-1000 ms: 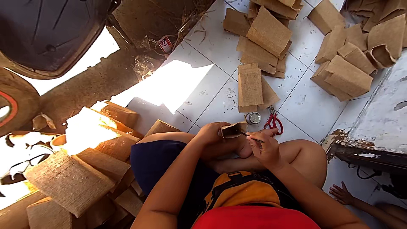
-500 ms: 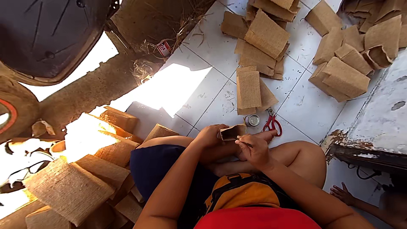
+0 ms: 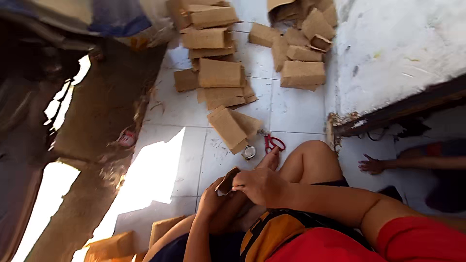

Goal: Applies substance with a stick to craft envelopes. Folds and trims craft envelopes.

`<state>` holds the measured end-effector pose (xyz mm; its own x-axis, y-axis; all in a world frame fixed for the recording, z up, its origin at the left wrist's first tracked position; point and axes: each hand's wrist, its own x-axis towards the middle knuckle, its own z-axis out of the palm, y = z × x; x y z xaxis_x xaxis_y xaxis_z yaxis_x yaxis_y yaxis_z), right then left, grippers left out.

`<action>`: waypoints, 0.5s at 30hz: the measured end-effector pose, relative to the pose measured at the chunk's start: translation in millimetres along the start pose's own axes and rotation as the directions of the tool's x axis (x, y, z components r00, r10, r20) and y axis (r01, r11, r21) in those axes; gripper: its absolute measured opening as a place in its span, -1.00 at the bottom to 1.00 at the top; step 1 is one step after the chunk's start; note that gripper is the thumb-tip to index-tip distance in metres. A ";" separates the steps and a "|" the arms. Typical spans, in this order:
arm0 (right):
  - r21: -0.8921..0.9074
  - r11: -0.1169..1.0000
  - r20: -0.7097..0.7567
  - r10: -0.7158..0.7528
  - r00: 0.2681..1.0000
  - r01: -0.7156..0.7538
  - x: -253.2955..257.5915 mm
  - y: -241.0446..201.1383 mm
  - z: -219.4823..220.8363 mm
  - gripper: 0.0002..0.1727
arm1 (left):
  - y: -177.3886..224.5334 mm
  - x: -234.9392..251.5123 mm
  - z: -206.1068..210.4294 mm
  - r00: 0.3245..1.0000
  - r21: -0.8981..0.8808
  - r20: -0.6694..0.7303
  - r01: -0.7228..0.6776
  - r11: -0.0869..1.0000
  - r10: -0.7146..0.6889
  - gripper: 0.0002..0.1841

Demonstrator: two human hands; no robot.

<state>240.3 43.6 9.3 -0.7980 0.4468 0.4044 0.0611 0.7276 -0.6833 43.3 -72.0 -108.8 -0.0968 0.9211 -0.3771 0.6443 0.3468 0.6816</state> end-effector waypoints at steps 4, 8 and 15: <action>0.007 0.998 0.101 0.067 0.993 -0.068 -20.0 24.9 18.1 -0.78 | 12.6 -3.9 -1.4 0.999 0.052 0.014 0.028 0.998 -0.029 -0.46; 0.037 0.942 0.219 0.318 0.923 -0.333 -31.0 -0.4 -2.4 -0.63 | 118.7 -7.2 4.1 0.983 -0.428 0.150 -0.033 0.903 0.107 -0.74; 0.227 0.808 0.295 0.475 0.829 -0.543 -51.6 -1.0 -23.0 -0.58 | 279.1 4.2 48.7 0.934 -0.498 0.356 0.221 0.838 -0.035 -0.69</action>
<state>295.2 31.8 3.2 -0.8095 0.5626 -0.1680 0.3468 0.2274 -0.9099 259.6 20.0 49.3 0.1574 0.7851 -0.5990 0.1409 0.5825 0.8005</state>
